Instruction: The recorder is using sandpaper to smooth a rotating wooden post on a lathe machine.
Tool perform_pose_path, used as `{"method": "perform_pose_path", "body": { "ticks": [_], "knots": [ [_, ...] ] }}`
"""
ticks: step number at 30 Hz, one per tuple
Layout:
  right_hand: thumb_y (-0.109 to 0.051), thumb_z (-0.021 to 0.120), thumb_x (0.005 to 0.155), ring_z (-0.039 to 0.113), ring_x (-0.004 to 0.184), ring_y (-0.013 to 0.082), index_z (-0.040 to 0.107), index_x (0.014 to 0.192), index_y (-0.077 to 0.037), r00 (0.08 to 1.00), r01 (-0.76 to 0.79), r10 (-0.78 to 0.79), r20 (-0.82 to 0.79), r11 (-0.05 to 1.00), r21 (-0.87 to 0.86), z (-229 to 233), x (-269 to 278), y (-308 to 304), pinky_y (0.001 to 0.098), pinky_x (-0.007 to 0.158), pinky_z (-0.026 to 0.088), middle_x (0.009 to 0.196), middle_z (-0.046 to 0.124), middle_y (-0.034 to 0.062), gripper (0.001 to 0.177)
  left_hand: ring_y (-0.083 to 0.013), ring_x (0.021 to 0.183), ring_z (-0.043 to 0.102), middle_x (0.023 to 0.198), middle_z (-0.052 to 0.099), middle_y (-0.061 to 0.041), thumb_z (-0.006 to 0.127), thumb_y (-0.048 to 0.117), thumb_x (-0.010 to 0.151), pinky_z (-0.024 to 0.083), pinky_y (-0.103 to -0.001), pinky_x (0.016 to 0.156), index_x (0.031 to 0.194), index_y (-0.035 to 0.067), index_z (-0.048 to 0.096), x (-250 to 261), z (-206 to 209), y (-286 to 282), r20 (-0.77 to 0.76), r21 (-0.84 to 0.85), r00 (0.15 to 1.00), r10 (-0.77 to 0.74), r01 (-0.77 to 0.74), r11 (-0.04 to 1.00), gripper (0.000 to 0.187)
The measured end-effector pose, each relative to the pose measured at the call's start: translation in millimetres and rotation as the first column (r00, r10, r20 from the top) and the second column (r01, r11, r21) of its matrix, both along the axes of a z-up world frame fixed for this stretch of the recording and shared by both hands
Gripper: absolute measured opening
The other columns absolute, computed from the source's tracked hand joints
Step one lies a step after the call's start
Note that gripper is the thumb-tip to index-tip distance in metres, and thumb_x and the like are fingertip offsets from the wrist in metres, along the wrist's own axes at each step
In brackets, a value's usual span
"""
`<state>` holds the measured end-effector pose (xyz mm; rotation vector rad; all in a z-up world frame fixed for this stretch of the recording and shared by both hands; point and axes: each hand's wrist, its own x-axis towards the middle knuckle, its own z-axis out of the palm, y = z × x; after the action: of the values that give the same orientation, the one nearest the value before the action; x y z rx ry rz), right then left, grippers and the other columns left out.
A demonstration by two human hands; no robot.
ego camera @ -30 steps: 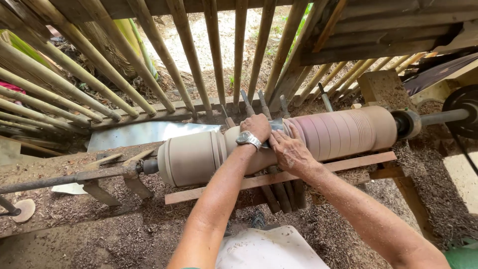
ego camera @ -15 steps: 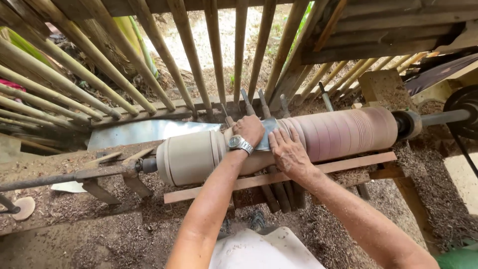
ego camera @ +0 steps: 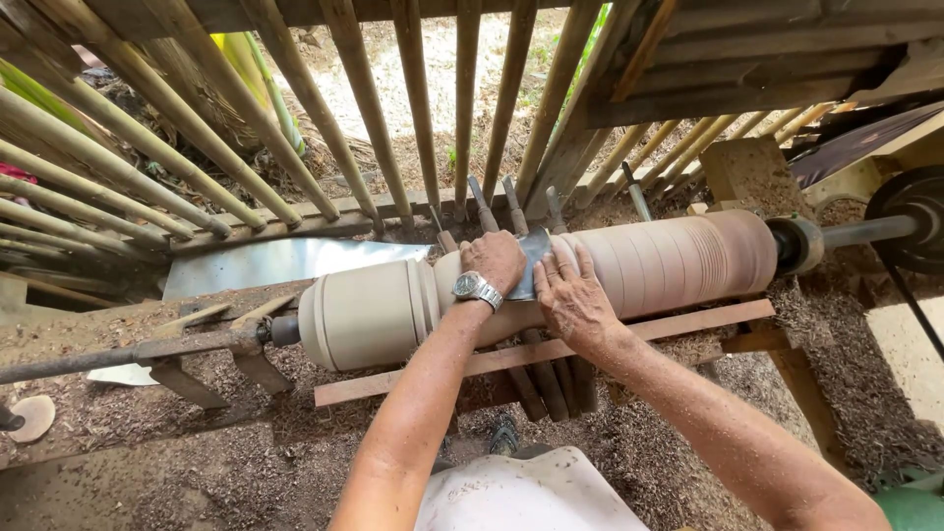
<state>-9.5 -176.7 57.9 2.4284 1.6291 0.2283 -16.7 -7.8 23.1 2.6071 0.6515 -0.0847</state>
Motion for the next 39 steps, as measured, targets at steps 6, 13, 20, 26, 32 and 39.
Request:
{"method": "perform_pose_path", "body": {
  "ticks": [6, 13, 20, 26, 32, 39],
  "knots": [
    [-0.012, 0.051, 0.089, 0.038, 0.142, 0.0454, 0.051, 0.136, 0.012, 0.999, -0.001, 0.002, 0.036, 0.999, -0.053, -12.7, 5.5, -1.6, 0.0623, 0.120, 0.017, 0.139, 0.054, 0.0312, 0.053, -0.0369, 0.092, 0.075, 0.091, 0.077, -0.020, 0.056, 0.025, 0.094, 0.053, -0.050, 0.089, 0.092, 0.009, 0.080, 1.7, -5.6, 0.2, 0.028, 0.013, 1.000, -0.008, 0.008, 1.000, 0.029],
    [-0.022, 0.057, 0.089, 0.036, 0.142, 0.0429, 0.055, 0.136, 0.002, 0.974, 0.039, -0.049, -0.219, 0.998, -0.050, 36.1, 19.1, 2.2, 0.0603, 0.117, 0.021, 0.142, 0.055, 0.0248, 0.053, -0.0373, 0.093, 0.075, 0.098, 0.075, -0.023, 0.053, 0.031, 0.098, 0.057, -0.049, 0.087, 0.097, 0.005, 0.078, 6.9, -23.7, 20.0, -0.003, -0.056, 1.000, -0.019, 0.018, 0.998, 0.036],
    [-0.031, 0.075, 0.088, 0.059, 0.120, 0.0250, 0.049, 0.145, -0.005, 0.583, 0.526, -0.030, -0.812, 0.775, 0.350, 59.9, 58.1, -3.4, 0.0397, 0.095, 0.053, 0.138, 0.060, 0.0183, 0.068, -0.0325, 0.078, 0.069, 0.080, 0.070, -0.016, 0.052, 0.044, 0.105, 0.054, -0.044, 0.071, 0.105, 0.004, 0.072, -46.0, 13.7, 41.3, 0.476, -0.465, 0.876, 0.072, 0.181, 0.867, 0.045],
    [-0.022, 0.069, 0.096, 0.074, 0.095, 0.0147, 0.074, 0.122, -0.012, 0.515, 0.596, 0.107, -0.850, 0.668, 0.446, 58.3, 49.2, 20.9, 0.0366, 0.085, 0.064, 0.111, 0.078, 0.0094, 0.028, -0.0161, 0.076, 0.063, 0.083, 0.061, -0.004, 0.054, 0.058, 0.101, 0.055, -0.034, 0.067, 0.112, 0.004, 0.070, -60.1, 8.5, 45.8, 0.582, -0.500, 0.803, 0.132, 0.225, 0.836, 0.058],
    [-0.012, 0.065, 0.105, 0.077, 0.091, 0.0191, 0.076, 0.110, -0.009, 0.953, 0.105, 0.163, -0.255, 0.611, 0.784, 34.9, 33.8, 31.9, 0.0348, 0.081, 0.064, 0.105, 0.079, 0.0108, 0.013, -0.0231, 0.083, 0.076, 0.098, 0.074, -0.014, 0.052, 0.073, 0.087, 0.067, -0.039, 0.070, 0.104, 0.000, 0.070, -65.4, 36.7, 41.6, 0.247, -0.896, 0.903, 0.351, 0.075, 0.438, 0.078],
    [0.006, 0.061, 0.089, 0.071, 0.113, 0.0276, 0.070, 0.121, -0.006, 0.920, -0.263, 0.369, -0.133, 0.831, 0.489, 5.8, 19.7, 21.5, 0.0435, 0.108, 0.052, 0.122, 0.074, 0.0141, 0.035, -0.0415, 0.085, 0.075, 0.088, 0.077, -0.022, 0.063, 0.055, 0.095, 0.057, -0.051, 0.075, 0.103, 0.003, 0.081, -10.2, -10.2, 51.9, 0.372, -0.659, 0.906, 0.202, 0.104, 0.745, 0.055]
  ]
}}
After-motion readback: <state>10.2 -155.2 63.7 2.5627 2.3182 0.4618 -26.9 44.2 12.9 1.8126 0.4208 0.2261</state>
